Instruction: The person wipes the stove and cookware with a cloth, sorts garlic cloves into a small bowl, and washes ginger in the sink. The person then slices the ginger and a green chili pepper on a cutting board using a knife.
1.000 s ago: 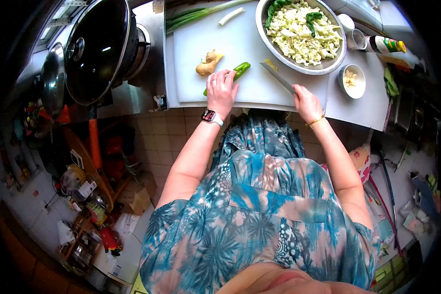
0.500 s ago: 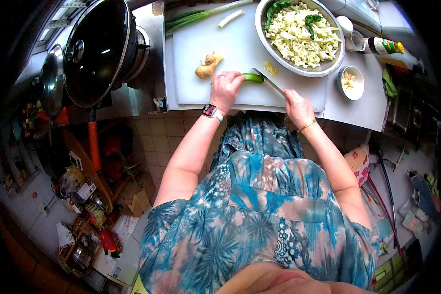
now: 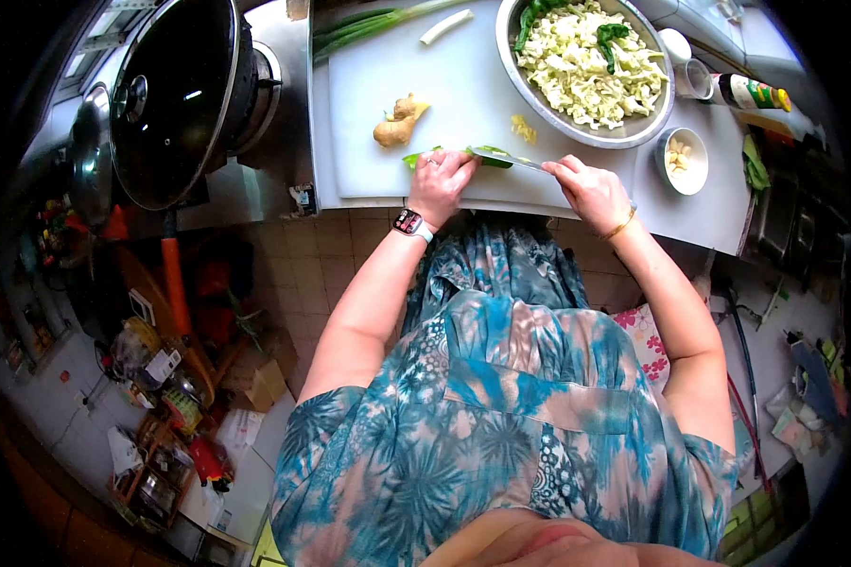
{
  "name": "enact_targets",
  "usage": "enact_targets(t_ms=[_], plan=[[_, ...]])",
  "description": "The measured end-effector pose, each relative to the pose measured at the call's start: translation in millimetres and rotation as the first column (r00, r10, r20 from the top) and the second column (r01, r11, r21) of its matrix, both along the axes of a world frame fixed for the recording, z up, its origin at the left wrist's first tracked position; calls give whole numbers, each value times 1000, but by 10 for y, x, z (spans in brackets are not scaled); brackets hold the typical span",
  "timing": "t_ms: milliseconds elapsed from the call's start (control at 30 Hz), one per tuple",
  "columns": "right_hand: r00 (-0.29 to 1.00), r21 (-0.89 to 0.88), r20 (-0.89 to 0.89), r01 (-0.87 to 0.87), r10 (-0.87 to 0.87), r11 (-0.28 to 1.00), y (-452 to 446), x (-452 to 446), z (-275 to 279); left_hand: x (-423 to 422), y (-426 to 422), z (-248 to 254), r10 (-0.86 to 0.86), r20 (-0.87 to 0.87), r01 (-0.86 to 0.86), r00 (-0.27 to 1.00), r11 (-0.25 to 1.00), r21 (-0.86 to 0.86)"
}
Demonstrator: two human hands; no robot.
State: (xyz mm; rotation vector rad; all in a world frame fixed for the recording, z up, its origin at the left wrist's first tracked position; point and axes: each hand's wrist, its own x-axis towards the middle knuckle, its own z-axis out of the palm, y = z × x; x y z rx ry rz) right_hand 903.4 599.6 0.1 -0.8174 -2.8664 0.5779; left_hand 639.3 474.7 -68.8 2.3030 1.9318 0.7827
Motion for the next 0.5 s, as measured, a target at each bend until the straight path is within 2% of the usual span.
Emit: enact_targets(t_ms=[233, 300, 500], plan=[[997, 8, 42, -58, 58, 998, 40, -13, 44, -25, 16, -110, -14, 1, 14, 1000, 999, 43], [987, -18, 144, -68, 70, 998, 34, -53, 90, -17, 7, -127, -11, 3, 11, 1000, 999, 43], [985, -6, 163, -62, 62, 998, -14, -150, 100, -14, -23, -122, -14, 2, 14, 1000, 1000, 24]])
